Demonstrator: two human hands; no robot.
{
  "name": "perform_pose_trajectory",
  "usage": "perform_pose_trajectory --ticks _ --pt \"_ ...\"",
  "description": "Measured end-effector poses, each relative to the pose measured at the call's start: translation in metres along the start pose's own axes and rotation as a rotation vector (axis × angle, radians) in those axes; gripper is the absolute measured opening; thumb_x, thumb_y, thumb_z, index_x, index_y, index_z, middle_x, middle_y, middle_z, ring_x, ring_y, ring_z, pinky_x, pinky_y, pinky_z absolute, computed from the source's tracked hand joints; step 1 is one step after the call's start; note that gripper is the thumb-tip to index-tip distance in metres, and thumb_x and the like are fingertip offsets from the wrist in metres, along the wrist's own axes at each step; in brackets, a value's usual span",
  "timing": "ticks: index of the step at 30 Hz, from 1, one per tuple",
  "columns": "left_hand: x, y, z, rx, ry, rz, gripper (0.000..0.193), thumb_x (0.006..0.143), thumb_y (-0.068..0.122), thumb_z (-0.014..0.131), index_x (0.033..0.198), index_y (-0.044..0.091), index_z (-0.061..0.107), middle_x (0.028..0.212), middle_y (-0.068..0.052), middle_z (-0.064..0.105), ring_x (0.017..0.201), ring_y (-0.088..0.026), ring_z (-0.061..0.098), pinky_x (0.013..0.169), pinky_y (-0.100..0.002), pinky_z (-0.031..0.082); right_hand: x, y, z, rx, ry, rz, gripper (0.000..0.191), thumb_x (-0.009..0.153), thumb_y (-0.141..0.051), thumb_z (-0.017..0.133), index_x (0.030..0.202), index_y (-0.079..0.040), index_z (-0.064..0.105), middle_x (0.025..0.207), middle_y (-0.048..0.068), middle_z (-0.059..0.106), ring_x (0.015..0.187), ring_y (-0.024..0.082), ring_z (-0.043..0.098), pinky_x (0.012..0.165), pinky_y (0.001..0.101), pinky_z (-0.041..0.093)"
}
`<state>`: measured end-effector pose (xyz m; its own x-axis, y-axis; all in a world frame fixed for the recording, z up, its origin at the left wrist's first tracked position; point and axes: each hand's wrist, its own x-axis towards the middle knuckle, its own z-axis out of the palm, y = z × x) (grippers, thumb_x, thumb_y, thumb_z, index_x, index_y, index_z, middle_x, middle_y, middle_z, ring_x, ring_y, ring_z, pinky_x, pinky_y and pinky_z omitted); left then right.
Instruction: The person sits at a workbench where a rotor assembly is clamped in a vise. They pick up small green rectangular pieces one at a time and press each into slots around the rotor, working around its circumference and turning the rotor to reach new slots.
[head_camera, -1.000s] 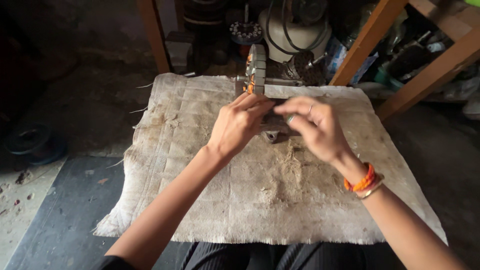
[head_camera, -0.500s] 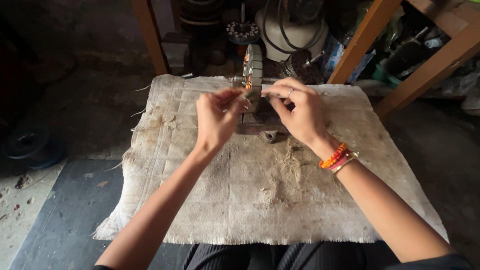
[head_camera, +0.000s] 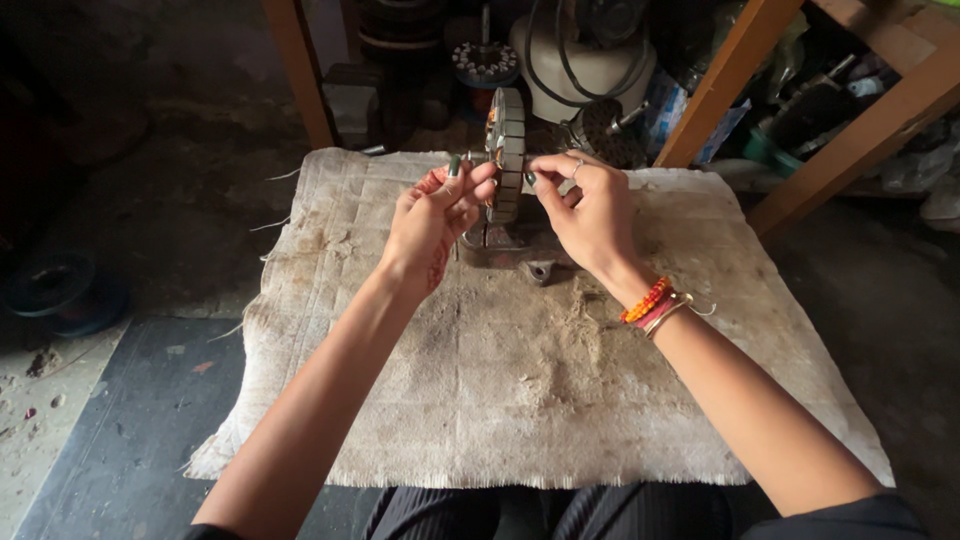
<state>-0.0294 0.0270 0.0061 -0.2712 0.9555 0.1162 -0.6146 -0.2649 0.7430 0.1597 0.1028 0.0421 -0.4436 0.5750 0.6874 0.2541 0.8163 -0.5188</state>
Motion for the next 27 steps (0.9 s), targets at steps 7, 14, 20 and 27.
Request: perform_pose_trajectory --ticks 7,14,20,27 --pt "-0.006 0.001 0.004 0.092 0.151 -0.013 0.014 0.103 0.012 0.05 0.105 0.008 0.063 0.117 -0.008 0.078 0.095 -0.012 0.073 0.078 -0.023 0.054 -0.011 -0.004 0.001 0.148 0.039 0.084 0.009 0.102 -0.004 0.063 0.109 -0.005 0.067 0.095 0.007 0.073 0.077 0.011 0.073 0.057 0.019 0.056" --pt "0.002 -0.004 0.016 0.177 0.177 0.151 0.013 0.098 0.012 0.06 0.107 0.004 0.066 0.11 -0.009 0.077 0.092 -0.013 0.075 0.072 -0.026 0.059 -0.021 -0.043 0.0 0.739 -0.519 0.654 0.02 0.102 -0.02 0.05 0.112 -0.007 0.063 0.085 0.003 0.07 0.069 0.005 0.067 0.054 0.0152 0.052" --pt "-0.004 0.008 0.029 0.533 0.262 0.298 0.022 0.094 0.015 0.07 0.109 -0.001 0.072 0.091 -0.011 0.08 0.079 -0.011 0.075 0.07 -0.024 0.055 0.006 -0.027 -0.019 0.424 -0.243 0.316 0.018 0.104 -0.008 0.06 0.108 -0.005 0.077 0.065 -0.002 0.056 0.049 0.004 0.04 0.043 0.0199 0.029" --pt "-0.007 0.014 0.048 0.947 0.381 0.434 0.02 0.095 0.018 0.069 0.109 0.006 0.077 0.088 -0.01 0.081 0.067 -0.014 0.077 0.061 -0.026 0.055 0.027 0.005 -0.022 0.115 -0.037 0.026 0.02 0.104 0.001 0.059 0.115 -0.005 0.075 0.063 -0.006 0.052 0.054 0.0 0.036 0.048 0.0217 0.024"
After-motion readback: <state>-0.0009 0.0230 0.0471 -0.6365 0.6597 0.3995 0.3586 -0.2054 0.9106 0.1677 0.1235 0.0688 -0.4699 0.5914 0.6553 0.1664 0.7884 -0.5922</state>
